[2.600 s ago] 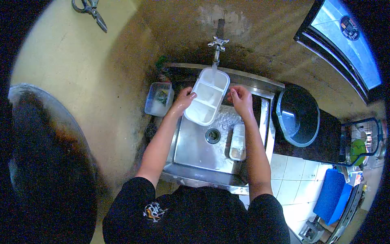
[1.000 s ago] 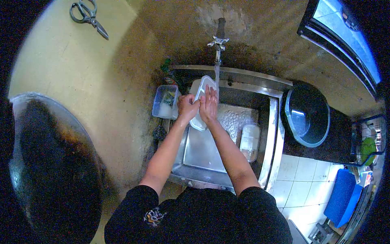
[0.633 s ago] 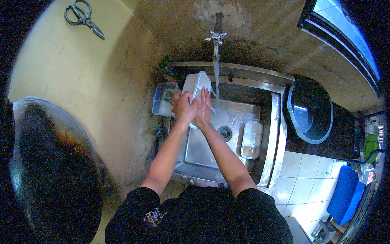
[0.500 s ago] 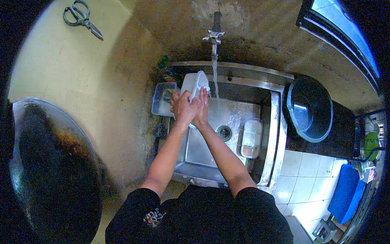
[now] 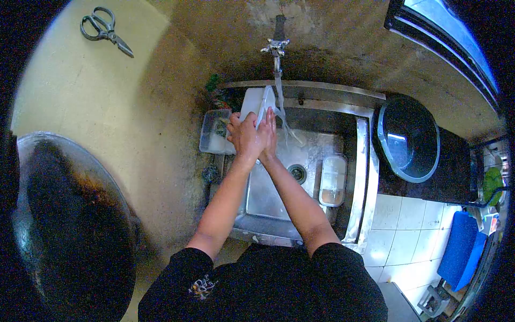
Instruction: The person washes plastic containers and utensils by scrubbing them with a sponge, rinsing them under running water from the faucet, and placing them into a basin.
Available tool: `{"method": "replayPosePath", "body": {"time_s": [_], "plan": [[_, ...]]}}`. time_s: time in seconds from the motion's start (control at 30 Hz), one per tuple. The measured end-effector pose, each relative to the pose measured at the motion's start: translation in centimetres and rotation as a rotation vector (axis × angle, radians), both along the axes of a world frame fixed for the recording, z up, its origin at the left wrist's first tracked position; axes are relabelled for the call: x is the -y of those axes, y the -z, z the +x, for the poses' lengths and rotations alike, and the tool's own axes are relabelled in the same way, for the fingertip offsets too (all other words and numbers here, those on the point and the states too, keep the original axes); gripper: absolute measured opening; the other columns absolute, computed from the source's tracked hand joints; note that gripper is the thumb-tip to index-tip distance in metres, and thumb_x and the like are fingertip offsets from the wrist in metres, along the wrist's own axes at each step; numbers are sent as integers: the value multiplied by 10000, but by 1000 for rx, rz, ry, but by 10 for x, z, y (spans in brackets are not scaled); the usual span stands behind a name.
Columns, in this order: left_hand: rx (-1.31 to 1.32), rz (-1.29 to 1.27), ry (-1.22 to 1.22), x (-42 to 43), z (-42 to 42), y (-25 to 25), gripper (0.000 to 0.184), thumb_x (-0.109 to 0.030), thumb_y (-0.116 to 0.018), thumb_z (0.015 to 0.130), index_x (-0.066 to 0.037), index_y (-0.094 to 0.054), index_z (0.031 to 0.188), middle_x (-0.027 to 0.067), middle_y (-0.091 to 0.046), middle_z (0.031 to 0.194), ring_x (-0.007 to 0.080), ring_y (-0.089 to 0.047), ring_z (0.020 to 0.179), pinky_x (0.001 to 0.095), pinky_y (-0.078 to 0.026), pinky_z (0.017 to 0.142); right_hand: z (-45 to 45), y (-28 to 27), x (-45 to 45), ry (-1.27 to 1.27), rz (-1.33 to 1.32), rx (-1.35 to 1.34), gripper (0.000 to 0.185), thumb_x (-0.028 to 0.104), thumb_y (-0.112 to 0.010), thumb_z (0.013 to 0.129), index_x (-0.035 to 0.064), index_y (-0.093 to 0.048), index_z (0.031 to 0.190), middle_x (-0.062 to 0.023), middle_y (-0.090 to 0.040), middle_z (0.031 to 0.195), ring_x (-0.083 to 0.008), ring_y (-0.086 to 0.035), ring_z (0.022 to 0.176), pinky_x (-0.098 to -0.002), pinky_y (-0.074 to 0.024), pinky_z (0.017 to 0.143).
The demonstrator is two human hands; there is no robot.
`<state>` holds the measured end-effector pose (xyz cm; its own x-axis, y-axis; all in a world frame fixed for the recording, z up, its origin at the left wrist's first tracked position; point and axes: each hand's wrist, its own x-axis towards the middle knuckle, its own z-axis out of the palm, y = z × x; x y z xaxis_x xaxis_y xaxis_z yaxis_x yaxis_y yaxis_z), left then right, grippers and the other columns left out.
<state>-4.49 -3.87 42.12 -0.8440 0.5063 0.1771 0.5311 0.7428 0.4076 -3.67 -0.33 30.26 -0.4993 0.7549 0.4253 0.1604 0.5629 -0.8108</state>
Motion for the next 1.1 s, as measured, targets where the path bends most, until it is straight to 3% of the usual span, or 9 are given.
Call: {"method": "replayPosePath", "body": {"time_s": [0.17,0.27,0.4,0.5,0.6,0.77,0.93,1.03,1.1], "plan": [[36,-6,-4,0,-3,2,238,-296,-629,726,-108,-529,834,196,-380,1177,386,-367,1066,545,-347,788,0,3,-5,-58,87,290,516,240,-494,824,-51,-372,1232,-211,-166,1416,-361,-177,1306,-413,-203,1059],[59,-19,-6,-1,-2,6,234,-293,-629,731,-106,-522,822,190,-390,1157,380,-371,1060,543,-351,781,2,12,-3,27,6,-90,396,232,-472,844,-49,-474,1123,-222,-287,1365,-356,-269,1269,-397,-228,1042],[62,5,30,-2,-5,20,222,-263,-624,731,-102,-547,862,187,-402,1134,383,-385,1038,535,-352,782,22,41,-20,219,-602,-538,337,267,-400,912,-20,-541,1018,-107,-559,1009,-256,-519,955,-335,-393,874],[63,-14,45,-5,-2,35,224,-234,-617,730,-102,-574,906,191,-405,1140,386,-389,1029,521,-347,794,45,55,-34,172,-1295,-489,470,475,-324,905,88,-495,1109,-76,-541,935,-209,-517,858,-399,-428,753],[-102,-54,89,-5,9,57,208,-226,-618,722,-120,-585,897,195,-387,1190,380,-383,1047,493,-335,807,54,87,-39,-368,-1848,-481,646,631,-259,845,108,-415,1191,-85,-539,944,-268,-527,882,-485,-408,769],[-322,-108,256,-5,12,87,208,-188,-648,669,-158,-604,871,150,-343,1238,371,-340,1100,503,-303,844,20,100,-35,-344,-1880,-590,689,610,-229,855,70,-369,1260,-181,-503,1174,-305,-497,1071,-440,-368,941],[-387,-12,288,5,3,105,208,-186,-662,651,-159,-592,845,145,-319,1260,380,-321,1117,523,-266,878,4,112,-37,-472,-1808,-685,614,531,-243,881,47,-429,1209,-180,-511,1154,-303,-514,1032,-419,-388,926],[-395,-25,304,7,3,108,159,-231,-614,702,-166,-588,845,144,-350,1252,383,-358,1087,508,-308,843,13,70,-43,96,-1986,-678,459,426,-325,886,44,-515,1056,-164,-569,977,-288,-565,895,-421,-447,825],[-288,64,185,3,8,105,197,-245,-624,682,-143,-589,847,154,-344,1248,381,-356,1073,493,-305,839,7,120,-36,74,-1772,-552,371,333,-358,875,32,-543,989,-144,-583,908,-275,-574,802,-414,-465,726]]}}
